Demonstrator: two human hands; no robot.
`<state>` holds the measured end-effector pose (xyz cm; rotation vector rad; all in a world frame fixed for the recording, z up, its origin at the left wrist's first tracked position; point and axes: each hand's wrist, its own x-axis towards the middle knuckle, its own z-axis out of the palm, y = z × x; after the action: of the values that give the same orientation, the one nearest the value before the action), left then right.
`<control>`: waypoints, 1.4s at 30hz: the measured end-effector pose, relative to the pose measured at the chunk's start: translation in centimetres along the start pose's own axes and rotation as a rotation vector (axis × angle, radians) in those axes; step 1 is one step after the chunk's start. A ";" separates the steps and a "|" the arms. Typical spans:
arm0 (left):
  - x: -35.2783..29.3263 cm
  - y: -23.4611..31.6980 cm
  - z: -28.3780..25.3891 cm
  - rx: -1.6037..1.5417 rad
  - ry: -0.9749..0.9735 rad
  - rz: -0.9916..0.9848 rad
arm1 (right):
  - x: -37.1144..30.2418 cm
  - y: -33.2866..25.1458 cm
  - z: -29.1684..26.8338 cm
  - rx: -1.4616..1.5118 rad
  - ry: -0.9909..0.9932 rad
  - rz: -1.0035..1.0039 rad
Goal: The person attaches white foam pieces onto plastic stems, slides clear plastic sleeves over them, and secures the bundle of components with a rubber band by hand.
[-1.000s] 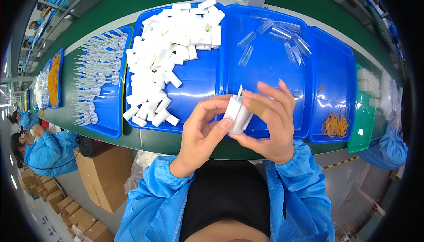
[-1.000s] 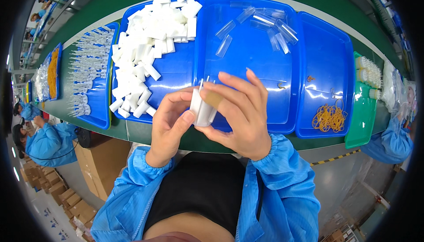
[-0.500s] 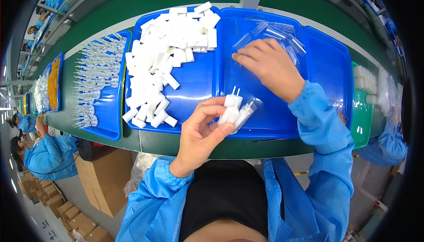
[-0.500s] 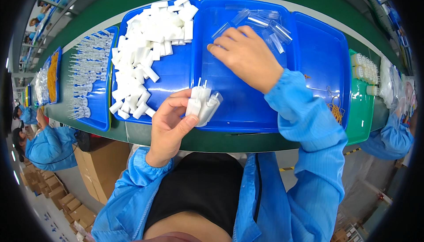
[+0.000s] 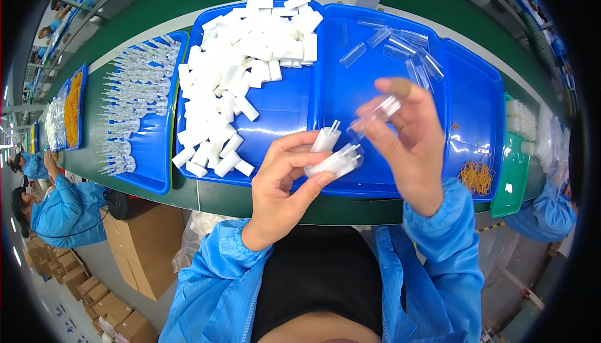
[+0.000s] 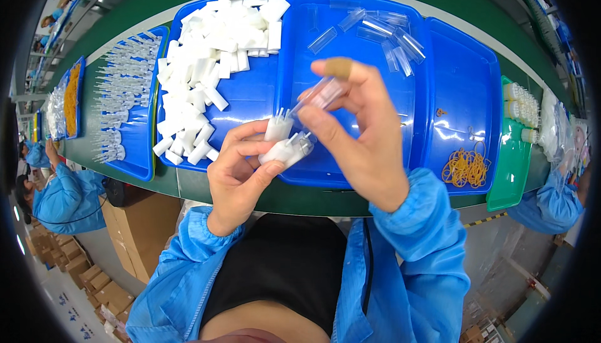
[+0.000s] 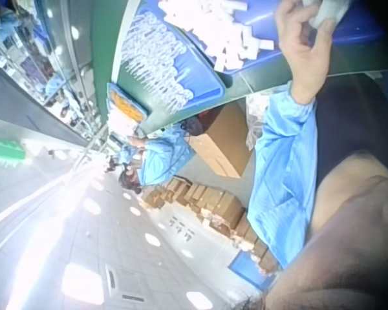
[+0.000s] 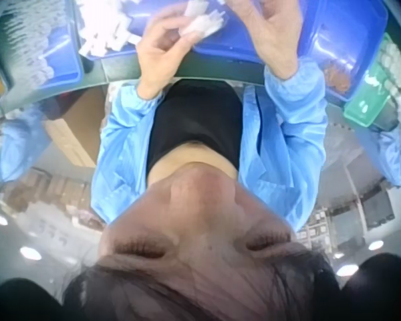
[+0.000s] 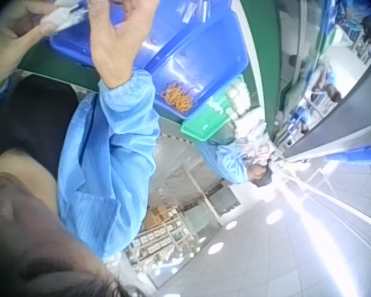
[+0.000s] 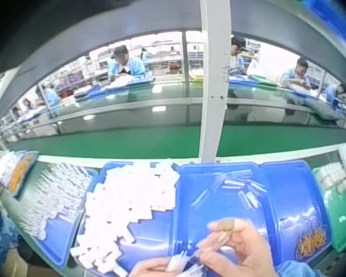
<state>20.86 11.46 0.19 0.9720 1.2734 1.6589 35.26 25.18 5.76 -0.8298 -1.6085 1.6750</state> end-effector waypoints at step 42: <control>0.0 -0.6 1.3 0.392 0.111 0.127 | -4.2 6.2 1.3 -0.128 0.095 -0.267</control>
<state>22.11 12.03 -0.18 1.2267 1.6838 1.6074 36.38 20.89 -0.39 -0.7097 -1.6916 1.3400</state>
